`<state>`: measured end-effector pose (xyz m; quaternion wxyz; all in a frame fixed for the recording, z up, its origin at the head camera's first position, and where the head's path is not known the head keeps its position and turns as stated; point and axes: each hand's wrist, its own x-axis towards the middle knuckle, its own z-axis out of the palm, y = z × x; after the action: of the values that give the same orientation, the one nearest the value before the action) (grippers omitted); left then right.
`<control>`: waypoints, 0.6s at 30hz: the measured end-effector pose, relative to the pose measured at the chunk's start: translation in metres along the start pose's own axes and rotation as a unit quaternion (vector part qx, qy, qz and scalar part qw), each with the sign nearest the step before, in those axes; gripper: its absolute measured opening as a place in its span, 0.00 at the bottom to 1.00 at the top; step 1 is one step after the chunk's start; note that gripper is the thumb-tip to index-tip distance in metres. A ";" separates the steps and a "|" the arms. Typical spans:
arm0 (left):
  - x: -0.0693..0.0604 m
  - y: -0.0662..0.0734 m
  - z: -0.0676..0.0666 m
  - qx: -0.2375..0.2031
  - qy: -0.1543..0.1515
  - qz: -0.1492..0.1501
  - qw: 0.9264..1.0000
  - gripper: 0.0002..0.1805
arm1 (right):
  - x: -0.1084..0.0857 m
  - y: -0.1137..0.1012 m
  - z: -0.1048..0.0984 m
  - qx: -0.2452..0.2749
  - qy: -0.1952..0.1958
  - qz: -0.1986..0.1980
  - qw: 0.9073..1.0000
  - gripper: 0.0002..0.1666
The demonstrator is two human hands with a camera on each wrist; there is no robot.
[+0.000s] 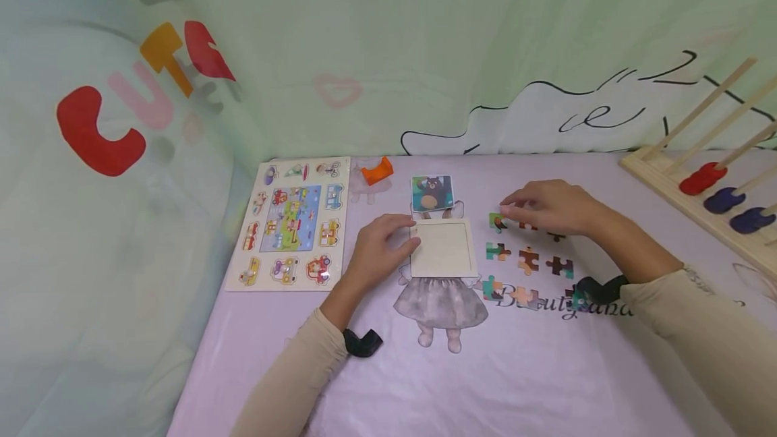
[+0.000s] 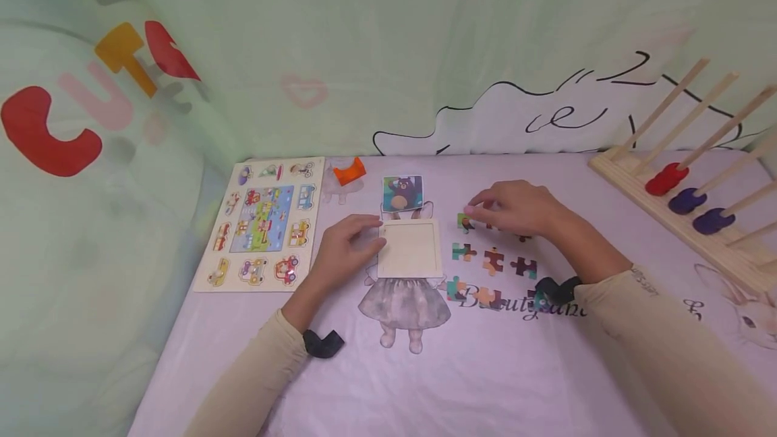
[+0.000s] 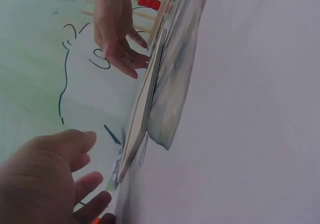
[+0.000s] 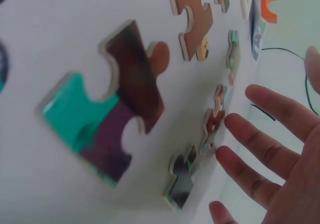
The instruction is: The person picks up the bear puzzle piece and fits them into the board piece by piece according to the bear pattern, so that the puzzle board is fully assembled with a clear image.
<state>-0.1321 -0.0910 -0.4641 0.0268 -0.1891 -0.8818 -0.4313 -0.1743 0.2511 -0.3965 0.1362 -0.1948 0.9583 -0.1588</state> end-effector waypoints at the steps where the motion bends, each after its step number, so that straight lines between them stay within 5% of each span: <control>1: 0.000 -0.003 0.000 0.015 -0.004 0.012 1.000 0.19 | 0.002 0.000 0.001 -0.004 0.001 -0.006 1.000 0.30; 9: 0.001 -0.020 0.003 0.079 -0.027 0.068 0.994 0.23 | 0.011 0.003 0.008 0.008 -0.006 -0.012 1.000 0.22; 18: 0.002 -0.024 -0.001 0.117 -0.082 0.062 0.988 0.30 | 0.022 0.005 0.009 0.090 -0.052 0.050 0.993 0.24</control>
<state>-0.1429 -0.1040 -0.4810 0.0025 -0.2739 -0.9118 -0.3060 -0.1920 0.2439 -0.4106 0.2106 -0.1417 0.9401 -0.2274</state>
